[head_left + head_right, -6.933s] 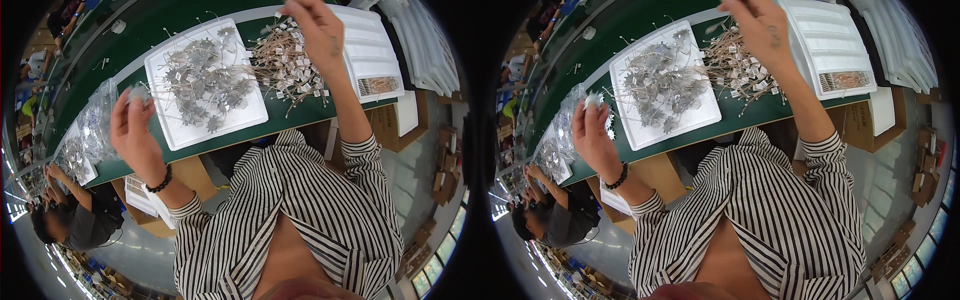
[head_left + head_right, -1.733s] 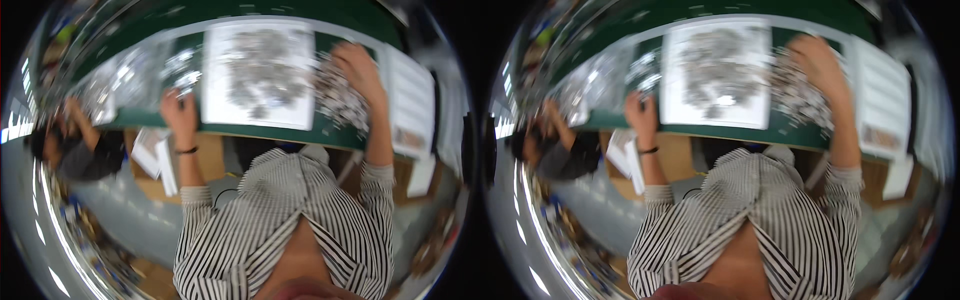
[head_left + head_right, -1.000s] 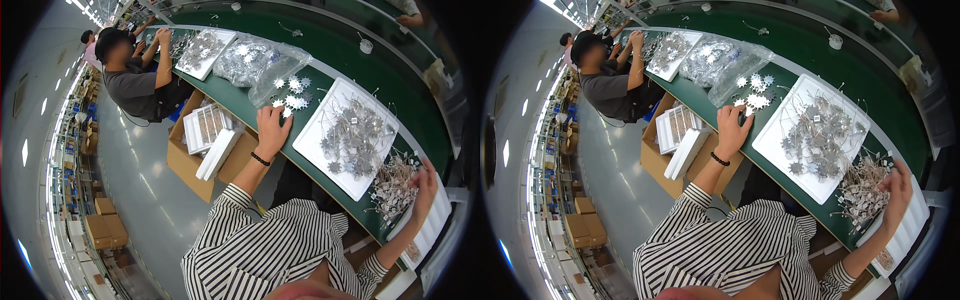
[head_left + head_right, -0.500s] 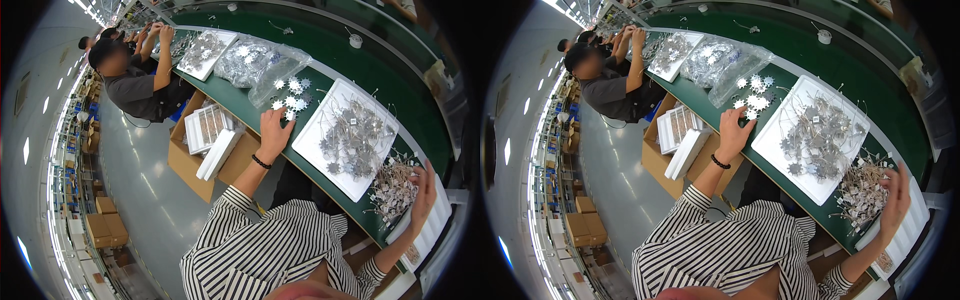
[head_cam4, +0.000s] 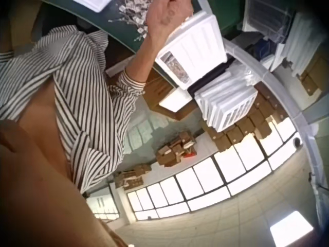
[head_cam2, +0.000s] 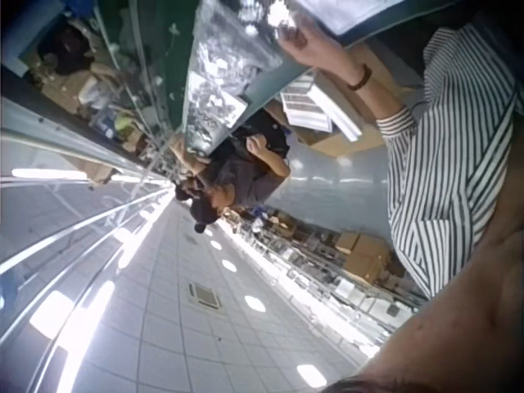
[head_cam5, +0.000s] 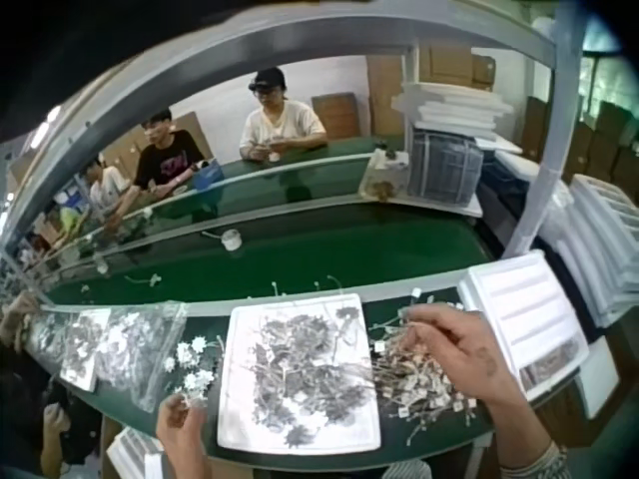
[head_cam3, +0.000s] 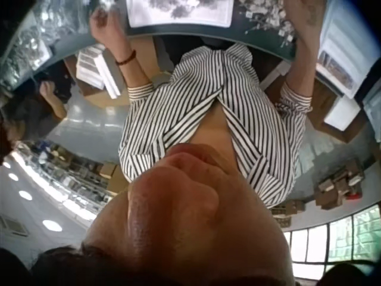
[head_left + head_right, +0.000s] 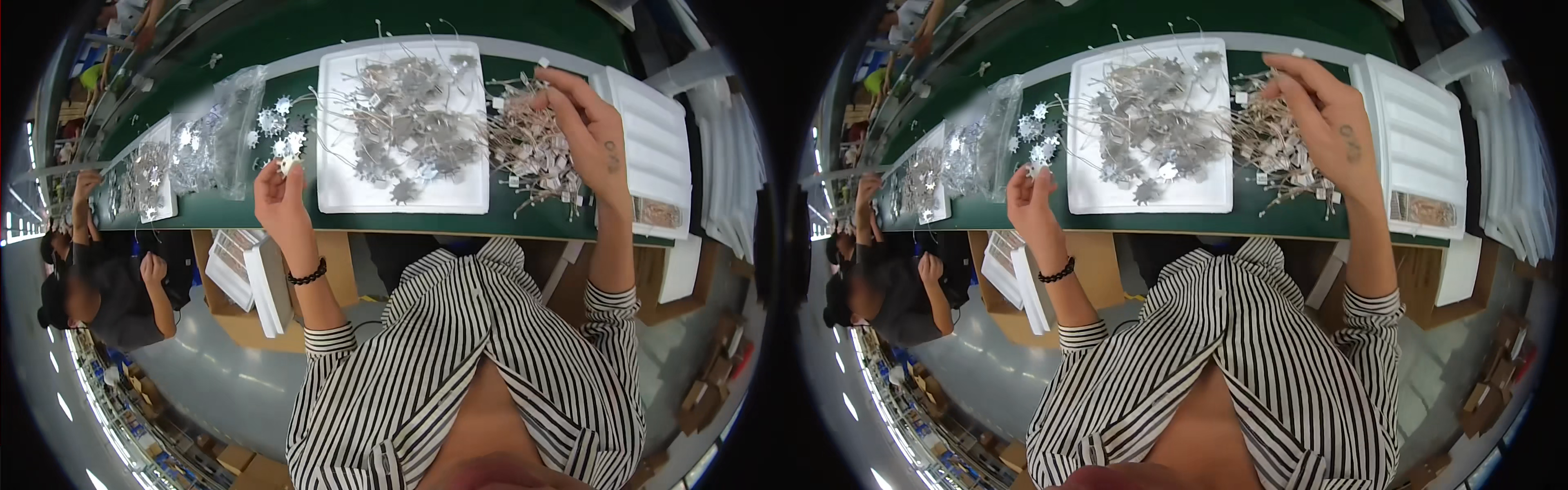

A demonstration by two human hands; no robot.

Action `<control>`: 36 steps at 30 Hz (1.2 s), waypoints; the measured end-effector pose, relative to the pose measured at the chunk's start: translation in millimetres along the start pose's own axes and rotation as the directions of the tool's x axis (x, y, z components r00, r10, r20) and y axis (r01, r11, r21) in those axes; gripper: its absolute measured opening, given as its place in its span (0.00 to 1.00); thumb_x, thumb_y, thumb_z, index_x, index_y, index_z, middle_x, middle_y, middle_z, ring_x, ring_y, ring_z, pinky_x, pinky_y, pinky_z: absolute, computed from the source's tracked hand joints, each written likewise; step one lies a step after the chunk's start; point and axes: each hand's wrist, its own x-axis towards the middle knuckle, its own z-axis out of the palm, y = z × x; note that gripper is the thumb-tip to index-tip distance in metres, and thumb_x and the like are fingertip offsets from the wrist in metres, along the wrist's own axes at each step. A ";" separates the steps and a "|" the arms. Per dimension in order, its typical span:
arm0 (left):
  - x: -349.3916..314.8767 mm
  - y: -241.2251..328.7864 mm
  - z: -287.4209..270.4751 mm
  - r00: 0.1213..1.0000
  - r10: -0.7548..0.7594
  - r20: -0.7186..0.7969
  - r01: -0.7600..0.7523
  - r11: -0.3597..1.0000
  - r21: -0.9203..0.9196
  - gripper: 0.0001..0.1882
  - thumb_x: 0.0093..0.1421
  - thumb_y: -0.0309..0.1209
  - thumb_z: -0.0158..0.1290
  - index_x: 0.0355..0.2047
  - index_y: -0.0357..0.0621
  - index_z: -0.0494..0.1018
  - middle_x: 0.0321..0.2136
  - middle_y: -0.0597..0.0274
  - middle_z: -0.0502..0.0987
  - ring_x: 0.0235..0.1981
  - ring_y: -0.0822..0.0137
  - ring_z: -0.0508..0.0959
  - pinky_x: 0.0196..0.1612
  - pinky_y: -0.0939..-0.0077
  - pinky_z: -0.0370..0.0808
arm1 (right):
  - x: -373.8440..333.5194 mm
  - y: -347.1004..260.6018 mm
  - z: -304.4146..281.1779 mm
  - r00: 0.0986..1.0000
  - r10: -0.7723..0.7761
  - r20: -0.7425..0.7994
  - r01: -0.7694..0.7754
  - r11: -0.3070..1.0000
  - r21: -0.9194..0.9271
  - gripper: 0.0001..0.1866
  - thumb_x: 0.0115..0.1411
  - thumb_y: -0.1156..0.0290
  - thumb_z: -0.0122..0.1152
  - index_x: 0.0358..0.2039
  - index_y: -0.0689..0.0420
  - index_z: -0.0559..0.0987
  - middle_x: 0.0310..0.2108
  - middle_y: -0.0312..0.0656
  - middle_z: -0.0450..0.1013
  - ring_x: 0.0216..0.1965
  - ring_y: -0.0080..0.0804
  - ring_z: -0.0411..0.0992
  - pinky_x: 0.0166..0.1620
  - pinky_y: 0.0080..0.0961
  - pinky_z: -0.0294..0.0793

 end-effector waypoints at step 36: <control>-77.7 100.8 71.9 0.898 0.004 0.439 0.132 0.951 -0.280 0.16 0.62 0.18 0.57 0.51 0.33 0.78 0.44 0.59 0.78 0.38 0.72 0.78 0.41 0.82 0.81 | -28.7 -34.3 113.2 0.745 -0.657 -0.115 0.646 0.754 -0.116 0.11 0.56 0.86 0.64 0.40 0.64 0.83 0.30 0.40 0.80 0.21 0.22 0.66 0.25 0.17 0.66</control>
